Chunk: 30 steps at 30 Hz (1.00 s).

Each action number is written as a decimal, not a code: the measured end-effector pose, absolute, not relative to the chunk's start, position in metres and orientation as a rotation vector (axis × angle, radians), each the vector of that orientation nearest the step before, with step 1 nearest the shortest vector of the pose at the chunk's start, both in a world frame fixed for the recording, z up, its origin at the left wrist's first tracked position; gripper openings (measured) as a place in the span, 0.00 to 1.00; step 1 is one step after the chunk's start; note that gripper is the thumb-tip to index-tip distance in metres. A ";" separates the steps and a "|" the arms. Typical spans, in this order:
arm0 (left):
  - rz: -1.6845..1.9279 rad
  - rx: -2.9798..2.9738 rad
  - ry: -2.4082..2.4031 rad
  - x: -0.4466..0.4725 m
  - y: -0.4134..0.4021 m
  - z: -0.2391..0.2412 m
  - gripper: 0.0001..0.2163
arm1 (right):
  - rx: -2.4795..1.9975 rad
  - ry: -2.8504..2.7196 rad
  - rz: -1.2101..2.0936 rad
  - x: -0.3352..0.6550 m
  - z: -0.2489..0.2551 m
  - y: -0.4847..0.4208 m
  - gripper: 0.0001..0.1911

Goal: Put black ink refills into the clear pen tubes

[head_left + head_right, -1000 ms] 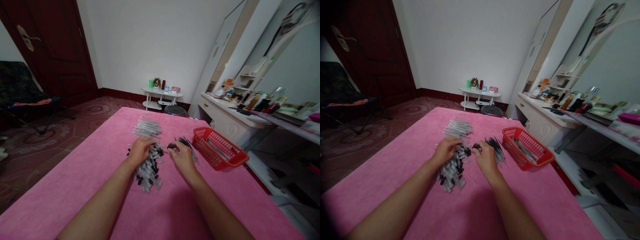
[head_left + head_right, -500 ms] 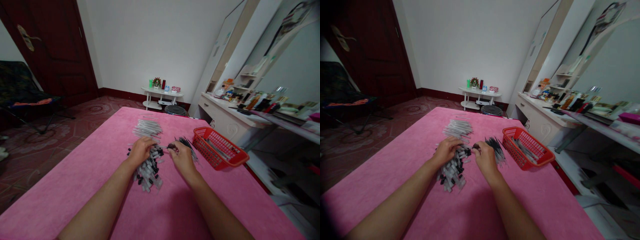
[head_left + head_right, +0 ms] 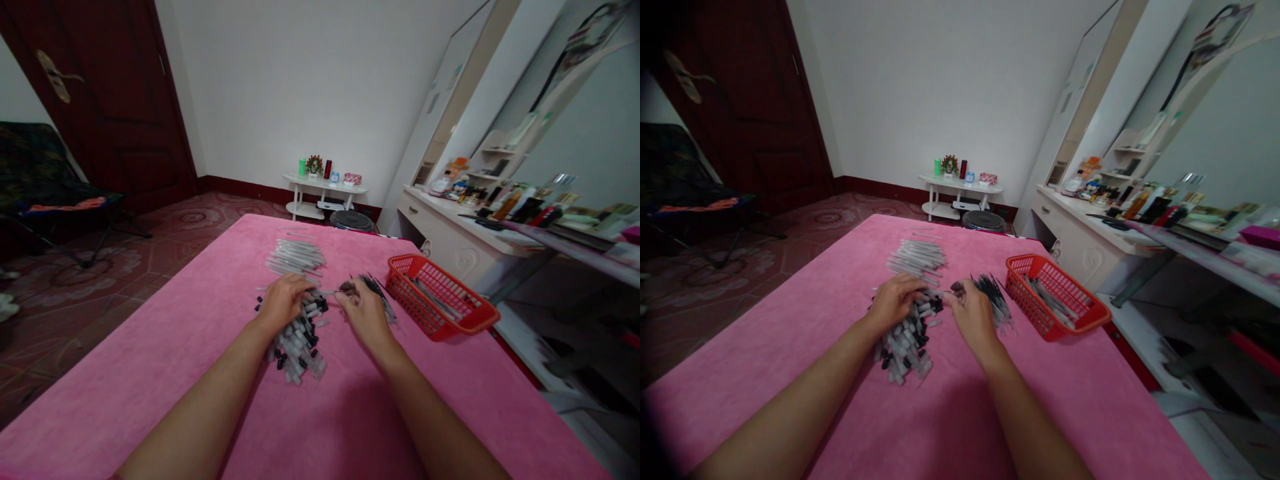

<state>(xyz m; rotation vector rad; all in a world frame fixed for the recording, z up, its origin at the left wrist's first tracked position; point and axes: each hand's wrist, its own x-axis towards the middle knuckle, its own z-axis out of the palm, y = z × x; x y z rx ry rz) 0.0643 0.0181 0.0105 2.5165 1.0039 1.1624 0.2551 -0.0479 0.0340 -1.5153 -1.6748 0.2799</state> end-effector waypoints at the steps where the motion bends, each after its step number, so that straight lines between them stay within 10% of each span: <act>1: 1.162 2.520 1.003 0.064 0.018 0.011 0.12 | -1.499 -1.690 0.280 0.255 0.034 -0.048 0.07; 30: 1.140 2.543 0.942 0.066 0.018 0.010 0.10 | -1.666 -1.818 0.226 0.255 0.037 -0.050 0.17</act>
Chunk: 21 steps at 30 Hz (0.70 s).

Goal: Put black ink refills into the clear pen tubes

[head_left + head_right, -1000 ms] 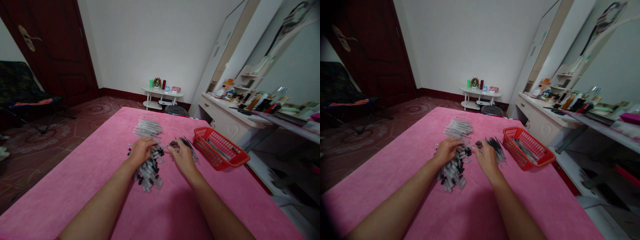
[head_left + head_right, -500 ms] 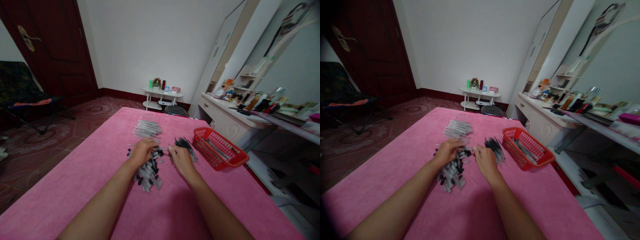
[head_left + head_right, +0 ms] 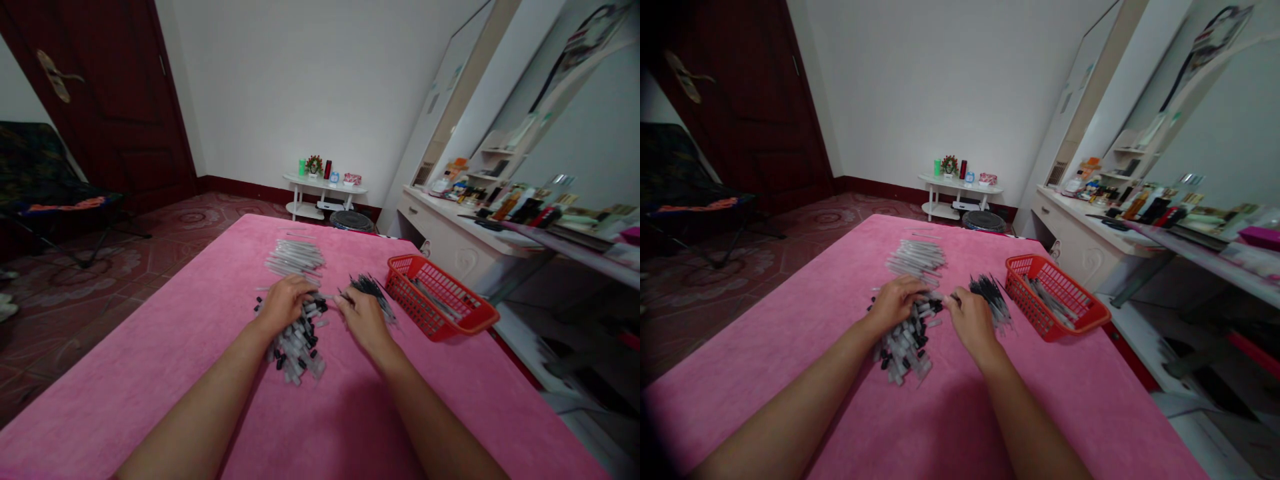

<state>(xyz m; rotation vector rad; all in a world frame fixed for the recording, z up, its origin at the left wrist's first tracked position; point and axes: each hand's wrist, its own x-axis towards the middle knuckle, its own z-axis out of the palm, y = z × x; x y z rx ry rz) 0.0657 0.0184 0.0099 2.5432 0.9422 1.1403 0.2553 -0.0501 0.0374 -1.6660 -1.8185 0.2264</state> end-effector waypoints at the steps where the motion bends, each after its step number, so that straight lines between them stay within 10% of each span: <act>1: 1.135 2.547 0.938 0.066 0.019 0.010 0.10 | -1.682 -1.821 0.237 0.255 0.038 -0.050 0.19; 21: 1.099 2.584 0.919 0.066 0.019 0.008 0.10 | -1.558 -1.613 0.716 0.258 0.022 -0.043 0.26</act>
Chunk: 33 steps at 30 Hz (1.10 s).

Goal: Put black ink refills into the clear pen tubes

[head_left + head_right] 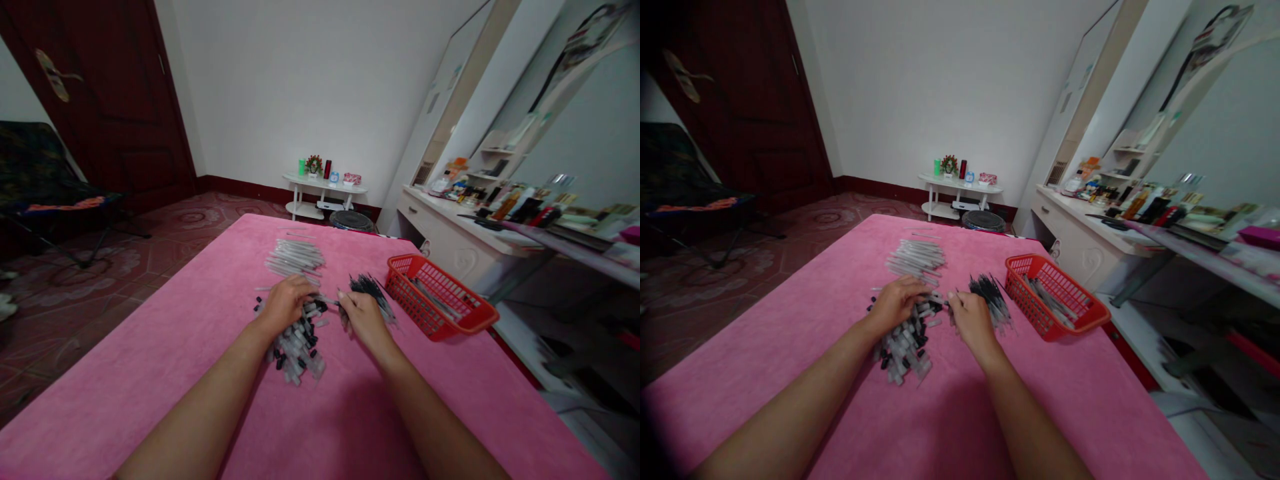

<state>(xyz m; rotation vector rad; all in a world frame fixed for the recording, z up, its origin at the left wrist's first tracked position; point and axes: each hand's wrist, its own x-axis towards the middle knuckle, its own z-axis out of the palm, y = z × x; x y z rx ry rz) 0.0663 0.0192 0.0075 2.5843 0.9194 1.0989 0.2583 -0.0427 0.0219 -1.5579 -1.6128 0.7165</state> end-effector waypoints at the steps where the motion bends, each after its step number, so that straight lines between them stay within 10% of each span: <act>1: 1.096 2.585 0.919 0.066 0.019 0.008 0.10 | -1.564 -1.608 0.743 0.258 0.022 -0.043 0.27; 11: 1.568 1.662 1.080 0.067 0.028 0.008 0.06 | -1.481 -1.994 0.456 0.247 0.024 -0.049 0.03; 20: 1.562 0.788 0.765 0.067 0.029 0.011 0.20 | -1.583 -2.242 0.312 0.244 0.020 -0.054 0.12; 33: 1.401 0.733 0.696 0.082 0.018 0.015 0.19 | -1.149 -0.996 0.969 0.247 0.029 -0.041 0.14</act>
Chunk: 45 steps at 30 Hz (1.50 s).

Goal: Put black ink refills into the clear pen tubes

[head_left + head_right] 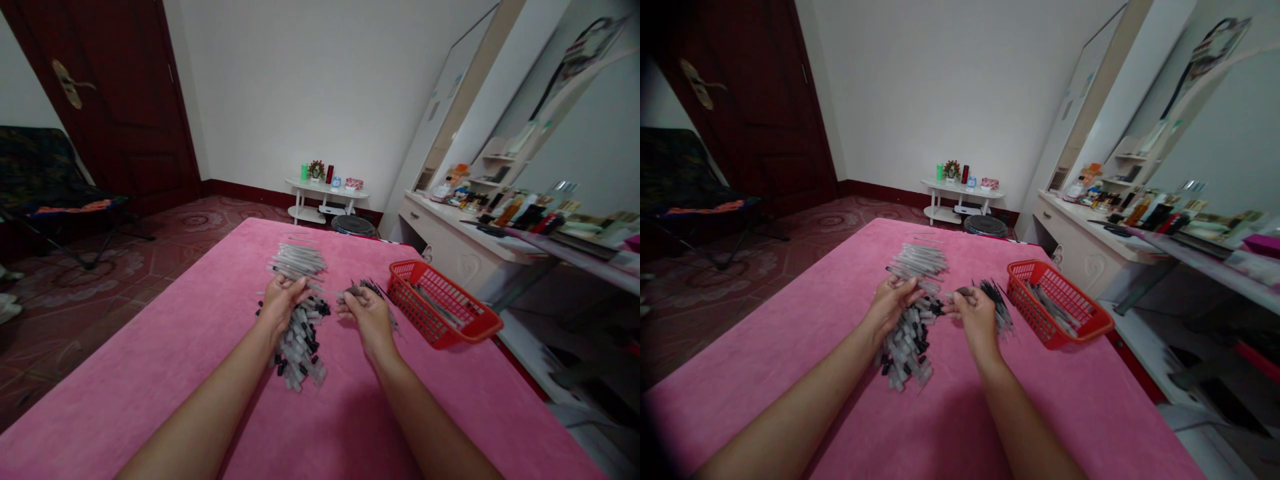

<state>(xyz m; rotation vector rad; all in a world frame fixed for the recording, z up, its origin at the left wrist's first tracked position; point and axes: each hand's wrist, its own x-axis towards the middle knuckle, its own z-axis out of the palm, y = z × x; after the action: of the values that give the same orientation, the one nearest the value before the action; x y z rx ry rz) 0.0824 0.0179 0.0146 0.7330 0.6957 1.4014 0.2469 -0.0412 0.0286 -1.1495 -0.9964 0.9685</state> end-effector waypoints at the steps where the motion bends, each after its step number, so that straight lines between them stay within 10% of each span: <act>1: 1.398 0.732 0.695 0.083 0.017 0.015 0.19 | -1.145 -0.994 0.972 0.246 0.028 -0.042 0.14; 19: 1.297 0.689 0.748 0.097 0.005 0.018 0.18 | -1.334 -1.379 0.591 0.243 0.029 -0.050 0.04; 33: 1.219 1.022 0.709 0.100 -0.003 0.021 0.20 | -1.287 -1.200 1.162 0.247 0.037 -0.048 0.08; 45: 1.268 1.776 1.321 0.045 0.043 0.011 0.08 | -1.851 -1.318 -0.065 0.348 0.098 -0.051 0.15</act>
<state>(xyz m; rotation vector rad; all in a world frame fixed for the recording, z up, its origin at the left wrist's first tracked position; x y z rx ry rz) 0.0445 0.0434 0.0113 1.7764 1.3214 1.2683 0.3484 -0.0510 0.0975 -1.8506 -1.3177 -0.0652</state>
